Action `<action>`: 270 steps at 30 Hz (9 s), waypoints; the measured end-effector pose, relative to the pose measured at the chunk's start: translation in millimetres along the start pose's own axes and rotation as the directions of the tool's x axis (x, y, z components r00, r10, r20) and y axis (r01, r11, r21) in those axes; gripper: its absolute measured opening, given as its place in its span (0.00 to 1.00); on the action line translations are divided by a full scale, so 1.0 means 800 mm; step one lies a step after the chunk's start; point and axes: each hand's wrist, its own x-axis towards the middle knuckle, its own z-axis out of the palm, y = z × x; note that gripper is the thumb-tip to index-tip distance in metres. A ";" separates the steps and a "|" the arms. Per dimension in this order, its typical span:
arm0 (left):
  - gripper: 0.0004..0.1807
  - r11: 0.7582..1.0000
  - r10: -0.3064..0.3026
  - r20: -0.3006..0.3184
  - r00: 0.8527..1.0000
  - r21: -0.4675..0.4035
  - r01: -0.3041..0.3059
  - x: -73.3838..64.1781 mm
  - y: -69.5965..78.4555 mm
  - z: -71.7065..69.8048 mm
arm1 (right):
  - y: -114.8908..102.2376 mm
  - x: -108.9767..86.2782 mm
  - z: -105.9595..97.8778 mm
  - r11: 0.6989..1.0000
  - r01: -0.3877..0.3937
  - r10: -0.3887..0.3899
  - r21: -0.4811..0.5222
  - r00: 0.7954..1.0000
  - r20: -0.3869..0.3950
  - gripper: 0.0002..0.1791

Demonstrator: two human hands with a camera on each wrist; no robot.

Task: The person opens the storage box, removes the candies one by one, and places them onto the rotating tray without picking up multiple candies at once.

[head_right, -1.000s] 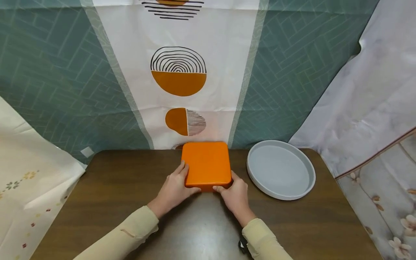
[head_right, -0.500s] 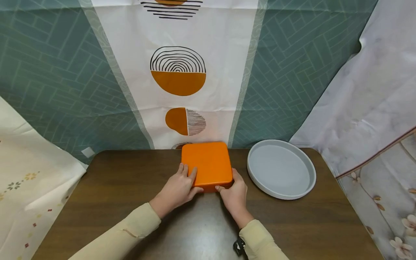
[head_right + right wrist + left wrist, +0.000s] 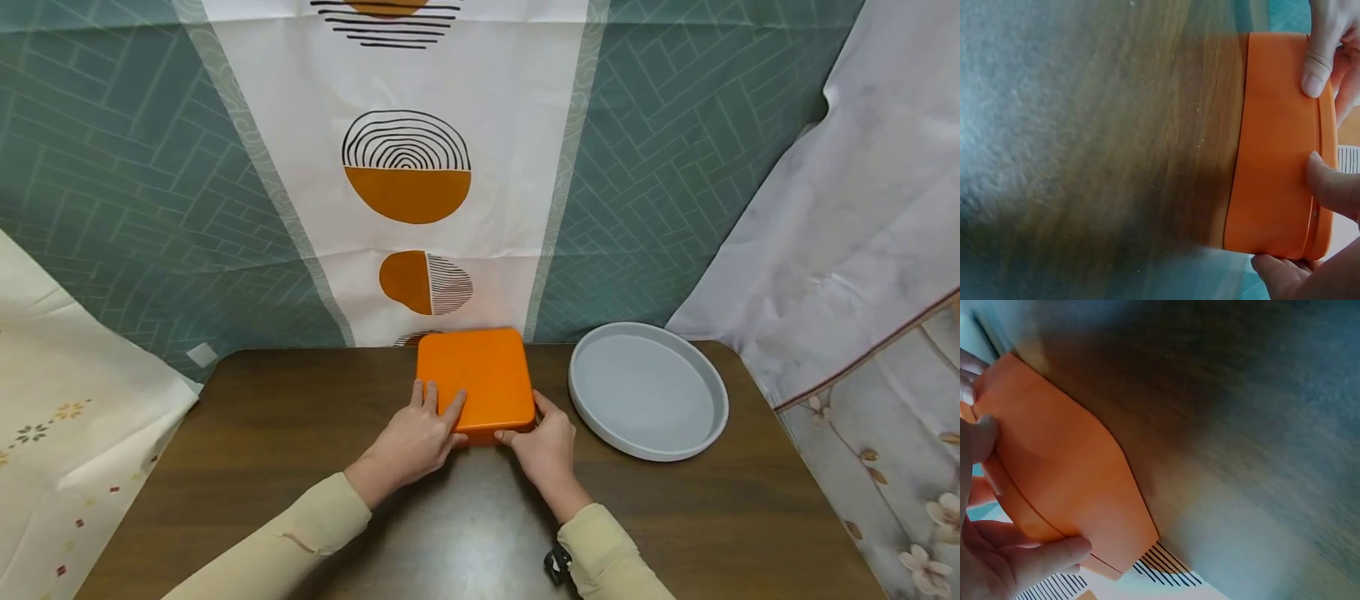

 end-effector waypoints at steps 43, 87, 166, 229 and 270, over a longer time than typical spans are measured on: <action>0.31 0.954 0.252 -0.153 0.955 0.206 -0.219 0.048 -0.011 -0.024 | -0.001 0.004 -0.003 0.986 0.108 -0.111 -0.129 0.994 -0.017 0.44; 0.18 0.553 -0.809 -0.360 0.465 -0.735 0.392 -0.050 -0.180 -0.081 | -0.004 -0.019 0.008 0.966 0.072 -0.076 -0.250 0.997 -0.003 0.45; 0.14 0.657 -0.567 0.308 0.764 -0.390 0.645 0.048 -0.055 -0.023 | -0.068 -0.002 -0.018 0.896 0.142 -0.083 -0.421 0.984 0.156 0.37; 0.18 0.632 -0.596 0.322 0.736 -0.378 0.677 0.050 -0.047 -0.008 | -0.065 0.035 0.059 0.512 0.234 -0.019 -0.827 0.965 0.261 0.23; 0.16 0.631 -0.586 0.349 0.731 -0.369 0.682 0.050 -0.048 -0.015 | -0.086 0.059 -0.016 0.872 0.223 -0.097 -0.436 0.951 0.293 0.11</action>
